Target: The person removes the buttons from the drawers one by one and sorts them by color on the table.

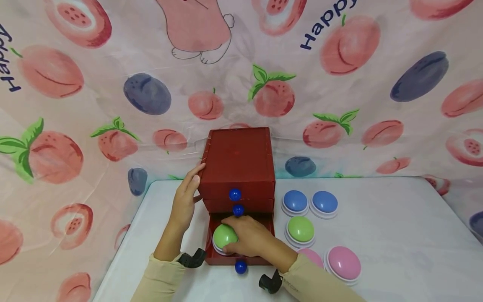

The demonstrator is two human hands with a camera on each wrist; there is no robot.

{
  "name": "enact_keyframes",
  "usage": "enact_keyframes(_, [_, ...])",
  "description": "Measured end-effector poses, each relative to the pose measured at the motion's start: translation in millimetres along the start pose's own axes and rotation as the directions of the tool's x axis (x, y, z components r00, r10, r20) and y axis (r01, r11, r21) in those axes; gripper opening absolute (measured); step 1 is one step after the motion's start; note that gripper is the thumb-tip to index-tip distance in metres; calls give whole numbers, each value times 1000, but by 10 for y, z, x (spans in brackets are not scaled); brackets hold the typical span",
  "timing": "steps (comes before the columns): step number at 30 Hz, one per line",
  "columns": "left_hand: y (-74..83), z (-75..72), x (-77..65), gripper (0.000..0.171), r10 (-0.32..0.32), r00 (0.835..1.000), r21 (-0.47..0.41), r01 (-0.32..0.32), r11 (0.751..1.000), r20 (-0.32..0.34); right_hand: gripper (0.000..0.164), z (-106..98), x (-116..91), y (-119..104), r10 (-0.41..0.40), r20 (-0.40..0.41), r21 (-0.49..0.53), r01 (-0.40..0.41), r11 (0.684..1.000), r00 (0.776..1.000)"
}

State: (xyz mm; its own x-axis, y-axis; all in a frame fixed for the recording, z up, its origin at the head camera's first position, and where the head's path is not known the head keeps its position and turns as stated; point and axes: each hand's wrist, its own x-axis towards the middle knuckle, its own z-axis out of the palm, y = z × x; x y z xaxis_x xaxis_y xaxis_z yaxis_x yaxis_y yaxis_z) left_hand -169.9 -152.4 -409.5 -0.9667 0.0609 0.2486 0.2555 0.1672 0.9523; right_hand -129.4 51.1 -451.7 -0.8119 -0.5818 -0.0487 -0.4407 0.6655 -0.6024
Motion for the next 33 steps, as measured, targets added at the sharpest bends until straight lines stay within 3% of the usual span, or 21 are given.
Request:
enact_keyframes(13, [10, 10, 8, 41, -2, 1000, -6, 2, 1000, 3, 74, 197, 109, 50, 29, -27, -44, -31, 999, 999])
enact_keyframes(19, [-5, 11, 13, 42, -4, 1000, -8, 4, 1000, 5, 71, 164, 84, 48, 64, -31, -39, -65, 997, 997])
enact_keyframes(26, [-6, 5, 2, 42, -6, 1000, -3, 6, 1000, -4, 71, 81, -5, 66, 104, -22, 40, -103, 994, 994])
enact_keyframes(33, [-12, -1, 6, 42, -6, 1000, -8, 6, 1000, 0, 74, -46, -98, 92, 90, -50, 41, -88, 995, 995])
